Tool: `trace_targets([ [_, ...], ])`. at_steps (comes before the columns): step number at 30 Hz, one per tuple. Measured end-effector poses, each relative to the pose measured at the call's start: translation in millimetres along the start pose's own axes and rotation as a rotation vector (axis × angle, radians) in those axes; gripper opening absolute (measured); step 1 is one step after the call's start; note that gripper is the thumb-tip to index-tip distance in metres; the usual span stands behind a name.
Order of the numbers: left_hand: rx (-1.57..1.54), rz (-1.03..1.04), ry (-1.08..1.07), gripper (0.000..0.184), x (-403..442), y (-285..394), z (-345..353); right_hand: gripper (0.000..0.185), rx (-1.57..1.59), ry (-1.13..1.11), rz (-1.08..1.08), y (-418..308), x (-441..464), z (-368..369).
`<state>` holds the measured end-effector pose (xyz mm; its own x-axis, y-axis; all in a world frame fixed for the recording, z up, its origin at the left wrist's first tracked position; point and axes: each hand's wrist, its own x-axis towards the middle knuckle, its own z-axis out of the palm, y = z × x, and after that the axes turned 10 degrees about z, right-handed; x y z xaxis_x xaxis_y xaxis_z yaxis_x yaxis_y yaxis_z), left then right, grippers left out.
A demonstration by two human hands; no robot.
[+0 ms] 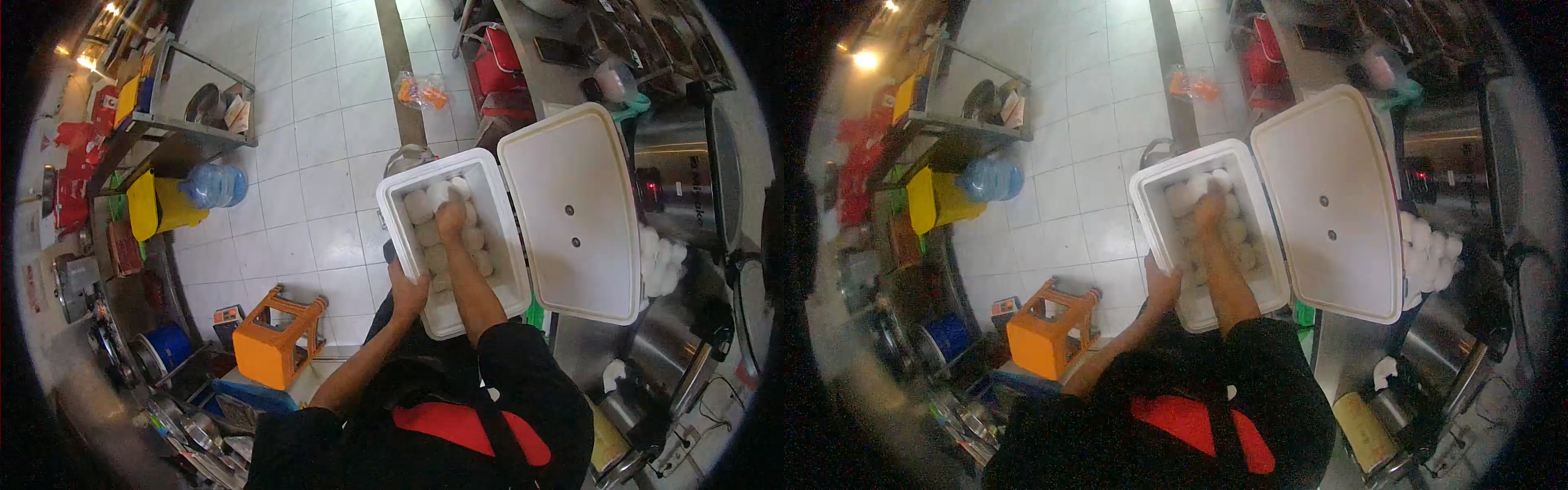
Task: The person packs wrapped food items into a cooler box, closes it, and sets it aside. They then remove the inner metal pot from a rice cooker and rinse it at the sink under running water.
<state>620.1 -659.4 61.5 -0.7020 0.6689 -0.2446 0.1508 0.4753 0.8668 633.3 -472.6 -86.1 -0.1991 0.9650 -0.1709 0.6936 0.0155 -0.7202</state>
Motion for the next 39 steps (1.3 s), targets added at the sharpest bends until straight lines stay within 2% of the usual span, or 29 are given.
trace_targets([
  [3,0.025,-0.029,0.029,0.074,-0.1,1.6,3.6,0.046,0.296,-0.206,0.268,-5.1,12.0,-0.1],
  [6,0.047,-0.077,-0.017,0.080,0.1,1.2,1.3,0.044,0.100,-0.164,0.196,0.0,2.6,-10.9],
  [7,0.106,-0.076,-0.026,0.085,-2.6,-24.0,4.6,0.044,-0.029,-0.128,0.151,-3.8,-9.4,-19.2],
  [9,0.033,-0.098,0.005,0.087,1.1,-69.2,12.5,0.044,-0.111,-0.226,0.113,-19.0,-43.1,-60.0],
  [10,-0.070,-0.142,-0.067,0.087,-3.4,-18.0,0.7,0.044,-0.082,-0.319,0.095,-26.5,-67.8,-92.1],
  [11,-0.185,-0.155,-0.016,0.085,-3.7,-8.8,3.4,0.041,0.010,-0.462,0.041,-27.2,-88.9,-132.5],
  [12,-0.101,-0.080,-0.017,0.083,6.4,-65.8,5.5,0.038,0.105,-0.609,-0.027,-36.3,-108.8,-175.7],
  [13,-0.028,0.003,-0.015,0.081,9.4,-72.0,5.4,0.035,0.201,-0.770,-0.106,-45.6,-122.4,-219.5],
  [14,-0.120,0.014,-0.030,0.077,3.8,-40.4,3.2,0.038,0.276,-0.940,-0.134,-50.4,-133.2,-276.5],
  [15,-0.214,0.006,-0.019,0.075,3.5,-39.6,7.5,0.042,0.349,-1.112,-0.170,-50.6,-146.4,-337.5],
  [17,-0.330,0.013,-0.011,0.069,7.7,-59.1,6.6,0.042,0.467,-1.273,-0.189,-39.5,-143.3,-443.1],
  [18,-0.352,0.030,-0.010,0.066,12.2,-76.5,5.2,0.039,0.479,-1.184,0.034,-41.6,-143.5,-500.3],
  [19,-0.375,0.048,-0.003,0.063,16.9,-80.5,6.7,0.037,0.585,-1.014,0.038,-27.9,-133.9,-540.5],
  [20,-0.329,0.061,-0.026,0.063,21.9,-76.8,8.2,0.035,0.399,-0.703,0.170,12.2,-113.3,-565.3],
  [21,-0.277,0.069,-0.043,0.062,22.8,-74.1,5.6,0.031,0.169,-0.248,0.266,19.4,-91.4,-588.1],
  [23,-0.235,0.064,-0.039,0.059,9.7,-41.4,3.4,0.043,-0.219,0.451,0.369,70.8,-13.9,-601.7],
  [26,-0.239,0.094,-0.052,0.057,11.1,-45.6,3.2,0.060,-0.457,0.488,0.514,99.0,41.7,-589.0],
  [27,-0.342,0.155,-0.089,0.060,-0.4,-26.1,0.5,0.067,-0.540,0.494,0.552,113.7,66.7,-572.8],
  [29,-0.319,0.075,-0.060,0.060,2.9,-20.0,2.4,0.076,-0.541,0.430,0.569,171.6,121.1,-551.3],
  [32,-0.139,-0.059,0.058,0.058,14.1,-56.4,9.0,0.055,-0.562,0.386,0.490,216.5,142.5,-564.1],
  [33,-0.120,0.044,0.000,0.057,8.6,-41.7,4.8,0.056,-0.416,0.419,0.467,206.5,130.5,-571.4],
  [35,-0.123,0.051,0.065,0.058,-1.0,-9.1,6.6,0.058,0.075,0.467,0.319,156.6,84.3,-589.2],
  [36,-0.119,0.058,0.051,0.060,6.5,-24.1,8.0,0.058,0.294,0.449,0.223,121.3,49.7,-593.1],
  [37,-0.113,0.067,0.027,0.063,6.8,-41.8,8.2,0.059,0.430,0.406,0.125,81.0,8.9,-593.9],
  [39,-0.158,0.004,0.060,0.065,2.1,-28.4,5.9,0.061,0.545,0.233,-0.054,-4.4,-76.9,-585.5],
])
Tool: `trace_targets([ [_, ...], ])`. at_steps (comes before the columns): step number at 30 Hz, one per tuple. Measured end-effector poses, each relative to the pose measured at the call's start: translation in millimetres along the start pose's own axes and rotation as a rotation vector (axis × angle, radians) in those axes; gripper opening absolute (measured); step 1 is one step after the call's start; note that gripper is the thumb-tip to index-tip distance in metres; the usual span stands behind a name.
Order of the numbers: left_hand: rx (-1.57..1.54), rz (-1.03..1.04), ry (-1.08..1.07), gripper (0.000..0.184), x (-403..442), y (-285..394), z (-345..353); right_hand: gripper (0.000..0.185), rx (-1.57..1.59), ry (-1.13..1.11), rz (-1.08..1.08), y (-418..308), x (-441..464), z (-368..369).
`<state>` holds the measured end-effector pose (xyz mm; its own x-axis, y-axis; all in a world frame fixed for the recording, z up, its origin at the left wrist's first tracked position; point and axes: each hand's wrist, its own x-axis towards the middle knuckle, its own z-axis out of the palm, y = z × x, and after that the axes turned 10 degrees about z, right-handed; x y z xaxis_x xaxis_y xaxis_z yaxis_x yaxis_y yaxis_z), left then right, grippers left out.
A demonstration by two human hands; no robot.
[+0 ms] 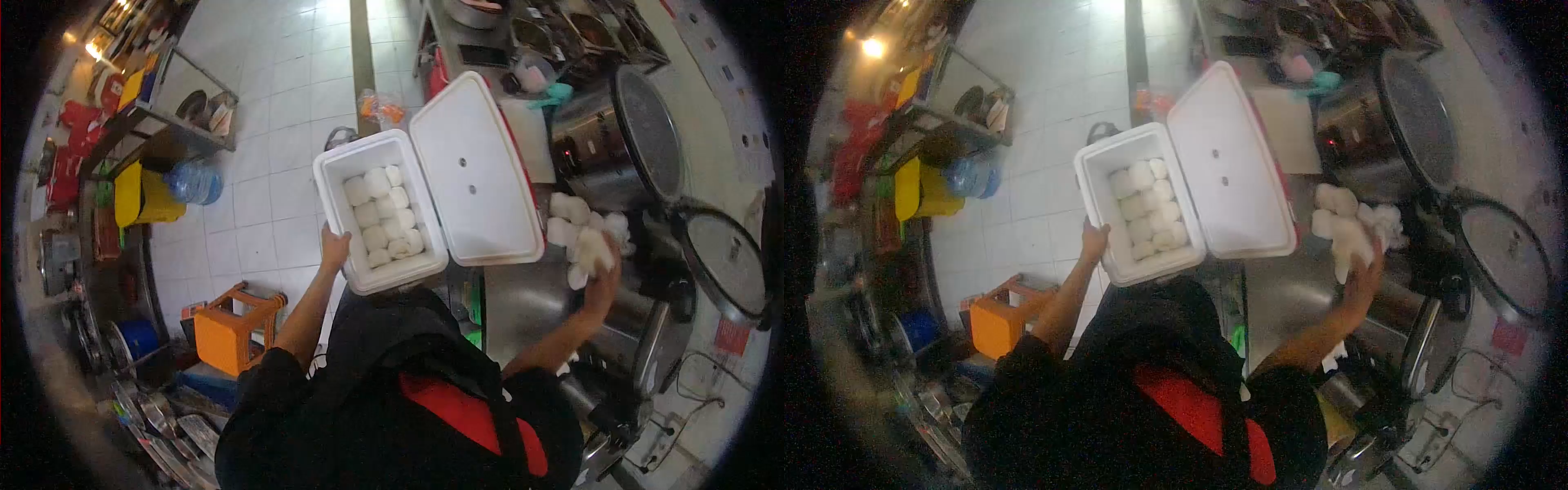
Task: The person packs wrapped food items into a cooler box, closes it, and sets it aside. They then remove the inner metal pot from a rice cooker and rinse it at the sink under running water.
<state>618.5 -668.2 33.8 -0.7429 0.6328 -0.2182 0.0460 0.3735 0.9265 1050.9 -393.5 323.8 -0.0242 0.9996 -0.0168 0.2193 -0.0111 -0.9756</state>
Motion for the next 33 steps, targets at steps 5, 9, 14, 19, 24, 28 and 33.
trace_targets([
  [5,0.042,0.037,0.068,0.066,-1.0,4.1,8.4,0.060,-0.041,-1.102,-0.056,-31.6,-80.6,155.7],
  [9,-0.041,0.059,-0.018,0.070,1.6,5.7,1.5,0.045,-0.297,-0.965,0.330,93.5,-98.0,331.5],
  [14,0.172,0.099,0.008,0.070,-0.4,15.7,2.1,0.062,-0.377,-0.663,-0.064,283.8,-135.0,445.8],
  [19,0.036,0.087,-0.037,0.075,2.3,0.7,1.5,0.067,-0.784,-0.554,-0.025,359.8,-157.7,456.9],
  [24,0.057,0.126,-0.057,0.075,5.3,7.5,1.8,0.069,-0.855,-0.561,0.071,351.0,-153.7,479.3],
  [28,0.160,0.050,-0.033,0.075,-1.3,21.3,-0.6,0.070,-0.795,-0.650,0.120,366.4,-135.7,492.2],
  [33,0.163,-0.080,-0.054,0.081,-4.1,15.8,-1.6,0.051,-0.501,-0.676,0.318,340.6,-128.4,472.0],
])
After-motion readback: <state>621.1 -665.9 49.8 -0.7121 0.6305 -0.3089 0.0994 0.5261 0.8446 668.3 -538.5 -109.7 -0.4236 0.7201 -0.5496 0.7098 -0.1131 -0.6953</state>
